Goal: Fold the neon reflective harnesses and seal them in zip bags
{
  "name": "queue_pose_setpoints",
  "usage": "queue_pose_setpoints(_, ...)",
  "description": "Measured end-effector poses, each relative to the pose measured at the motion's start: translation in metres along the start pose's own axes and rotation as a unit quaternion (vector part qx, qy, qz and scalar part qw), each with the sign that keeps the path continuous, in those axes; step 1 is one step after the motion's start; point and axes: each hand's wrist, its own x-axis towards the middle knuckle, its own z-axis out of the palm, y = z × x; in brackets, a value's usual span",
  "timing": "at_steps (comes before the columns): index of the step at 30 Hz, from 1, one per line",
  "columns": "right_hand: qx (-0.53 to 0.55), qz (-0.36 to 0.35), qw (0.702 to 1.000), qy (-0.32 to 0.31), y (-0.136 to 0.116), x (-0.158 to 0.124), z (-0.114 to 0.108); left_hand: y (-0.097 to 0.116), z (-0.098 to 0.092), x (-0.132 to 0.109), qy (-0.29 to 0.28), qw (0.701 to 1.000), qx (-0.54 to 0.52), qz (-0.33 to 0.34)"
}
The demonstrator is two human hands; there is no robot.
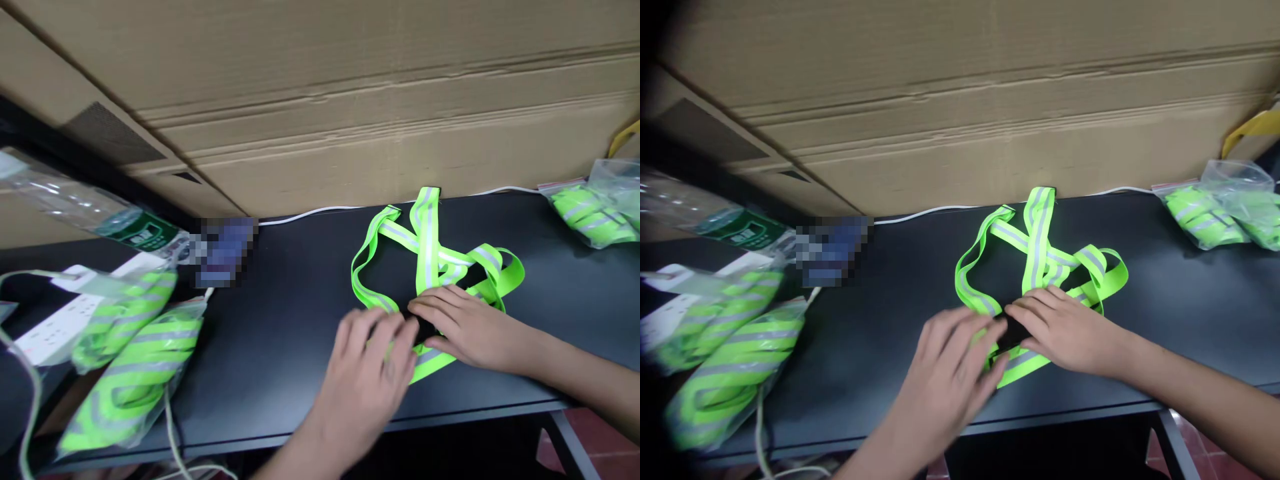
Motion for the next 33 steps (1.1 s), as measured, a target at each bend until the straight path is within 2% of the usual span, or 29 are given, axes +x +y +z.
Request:
queue_pose_setpoints(1,-0.003,-0.002,1.0,-0.006,0.001,-0.002,0.002,0.007,0.002,-0.01,0.023,0.999,-0.021,0.015)
queue_pose_setpoints(3,-0.017,-0.012,1.0,-0.016,0.002,-0.004,0.001,0.021,0.007,-0.028,0.009,0.997,-0.044,0.068)
queue_pose_setpoints(7,-0.047,-0.025,0.998,-0.032,0.005,-0.003,-0.004,0.034,0.019,-0.049,-0.046,0.998,0.011,0.042)
queue_pose_setpoints(12,-0.089,-0.045,0.995,-0.028,0.012,-0.005,-0.004,0.033,0.017,-0.055,-0.063,0.998,0.032,0.001)
queue_pose_setpoints(16,-0.097,-0.05,0.994,-0.015,0.01,-0.008,-0.005,0.033,0.013,-0.062,-0.067,0.993,0.064,-0.08)
queue_pose_setpoints(18,-0.099,-0.05,0.994,-0.012,0.008,-0.01,-0.006,0.031,0.011,-0.066,-0.05,0.99,0.082,-0.105)
queue_pose_setpoints(27,-0.105,-0.046,0.993,-0.004,0.013,-0.014,-0.017,0.02,-0.009,-0.068,-0.099,0.979,0.167,-0.069)
queue_pose_setpoints(30,-0.086,-0.043,0.995,-0.016,0.016,-0.017,-0.019,0.016,-0.012,-0.067,-0.097,0.976,0.184,-0.063)
queue_pose_setpoints(33,-0.075,-0.06,0.995,-0.014,0.017,-0.019,-0.014,0.017,-0.017,-0.067,-0.081,0.979,0.165,-0.084)
